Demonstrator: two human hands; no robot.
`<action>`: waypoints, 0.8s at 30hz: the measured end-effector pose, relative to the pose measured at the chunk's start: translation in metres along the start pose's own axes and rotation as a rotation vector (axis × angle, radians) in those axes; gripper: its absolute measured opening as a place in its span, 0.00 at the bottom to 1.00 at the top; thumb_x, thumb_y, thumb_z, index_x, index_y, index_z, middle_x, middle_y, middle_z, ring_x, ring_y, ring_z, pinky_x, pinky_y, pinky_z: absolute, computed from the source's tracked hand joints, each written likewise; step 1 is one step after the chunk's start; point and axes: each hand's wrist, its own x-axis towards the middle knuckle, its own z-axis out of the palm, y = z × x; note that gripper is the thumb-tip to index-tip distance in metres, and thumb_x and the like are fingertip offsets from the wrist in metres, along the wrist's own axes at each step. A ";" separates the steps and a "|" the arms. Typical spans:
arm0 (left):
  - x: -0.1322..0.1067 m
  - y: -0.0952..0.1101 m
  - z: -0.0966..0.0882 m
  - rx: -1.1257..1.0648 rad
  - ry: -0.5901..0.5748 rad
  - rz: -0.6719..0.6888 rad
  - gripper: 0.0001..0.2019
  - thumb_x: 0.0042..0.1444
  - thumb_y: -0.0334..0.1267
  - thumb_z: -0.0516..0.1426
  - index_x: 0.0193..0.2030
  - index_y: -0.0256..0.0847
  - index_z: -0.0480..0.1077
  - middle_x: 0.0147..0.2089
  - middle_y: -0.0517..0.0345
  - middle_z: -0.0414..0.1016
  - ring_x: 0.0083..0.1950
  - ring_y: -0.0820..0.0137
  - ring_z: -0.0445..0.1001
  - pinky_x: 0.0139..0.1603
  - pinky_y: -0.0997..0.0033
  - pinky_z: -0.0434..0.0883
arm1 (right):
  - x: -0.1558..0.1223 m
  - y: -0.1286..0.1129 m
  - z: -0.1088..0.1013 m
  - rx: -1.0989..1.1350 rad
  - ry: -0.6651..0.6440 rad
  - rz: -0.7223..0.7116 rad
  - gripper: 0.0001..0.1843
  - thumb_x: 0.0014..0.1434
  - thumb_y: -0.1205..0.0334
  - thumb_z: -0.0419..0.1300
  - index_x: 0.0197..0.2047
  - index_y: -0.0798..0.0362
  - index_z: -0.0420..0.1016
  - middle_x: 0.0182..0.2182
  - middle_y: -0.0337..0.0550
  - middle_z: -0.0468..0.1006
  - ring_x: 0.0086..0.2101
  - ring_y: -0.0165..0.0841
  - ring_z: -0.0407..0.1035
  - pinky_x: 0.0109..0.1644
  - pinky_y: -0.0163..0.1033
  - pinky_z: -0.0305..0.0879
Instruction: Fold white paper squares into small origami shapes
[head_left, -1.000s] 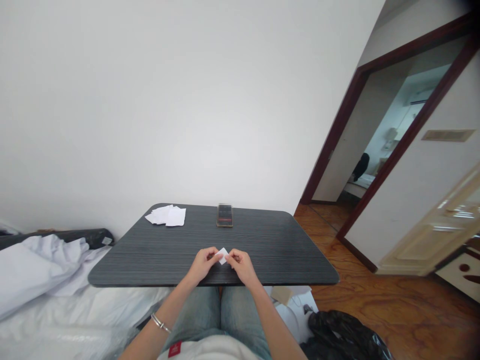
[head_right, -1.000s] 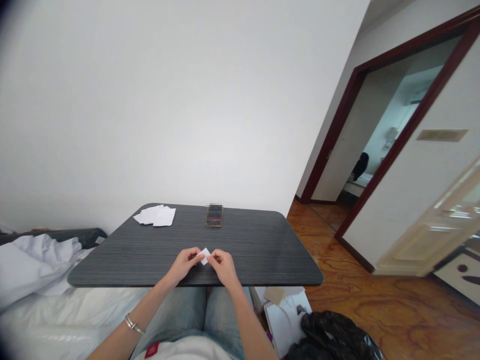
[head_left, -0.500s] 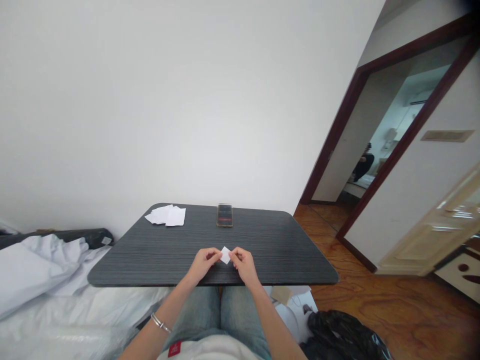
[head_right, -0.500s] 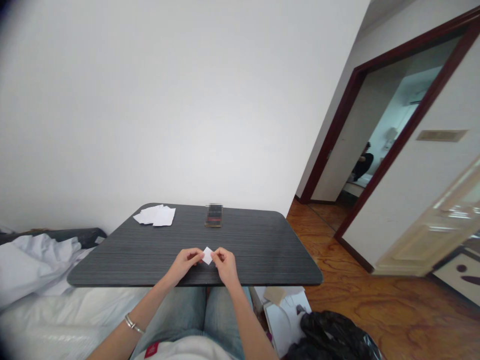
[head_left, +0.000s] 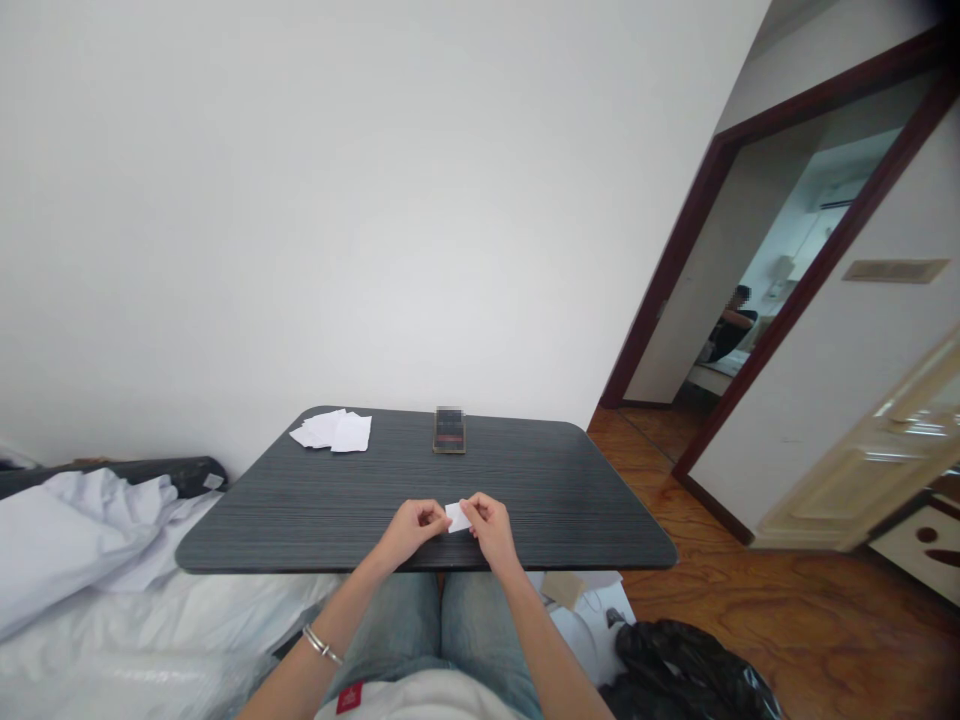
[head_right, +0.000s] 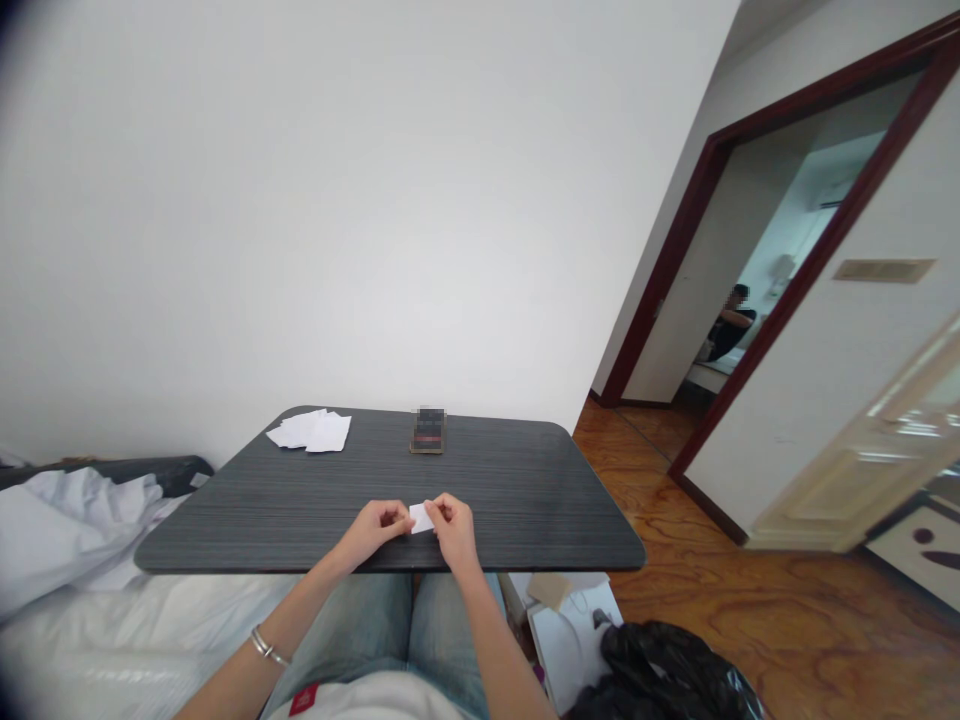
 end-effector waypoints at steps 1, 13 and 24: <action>0.000 0.000 0.000 0.021 -0.015 -0.005 0.12 0.45 0.43 0.56 0.21 0.33 0.67 0.19 0.62 0.65 0.21 0.77 0.59 0.24 0.78 0.55 | 0.000 -0.001 0.000 0.001 -0.004 0.002 0.16 0.51 0.53 0.53 0.19 0.55 0.63 0.12 0.31 0.59 0.15 0.24 0.53 0.18 0.29 0.48; -0.001 0.003 -0.001 -0.119 0.019 0.039 0.13 0.48 0.43 0.54 0.22 0.34 0.64 0.21 0.60 0.69 0.24 0.75 0.64 0.27 0.77 0.59 | 0.000 -0.001 0.000 -0.021 -0.093 -0.011 0.14 0.51 0.54 0.54 0.22 0.56 0.66 0.12 0.31 0.59 0.15 0.23 0.52 0.18 0.28 0.48; 0.001 0.007 -0.001 -0.141 0.041 0.036 0.14 0.49 0.43 0.53 0.20 0.34 0.65 0.19 0.62 0.67 0.22 0.76 0.62 0.24 0.78 0.57 | -0.001 0.002 -0.001 -0.078 -0.151 -0.029 0.14 0.52 0.55 0.53 0.21 0.55 0.64 0.13 0.31 0.60 0.15 0.23 0.54 0.20 0.28 0.49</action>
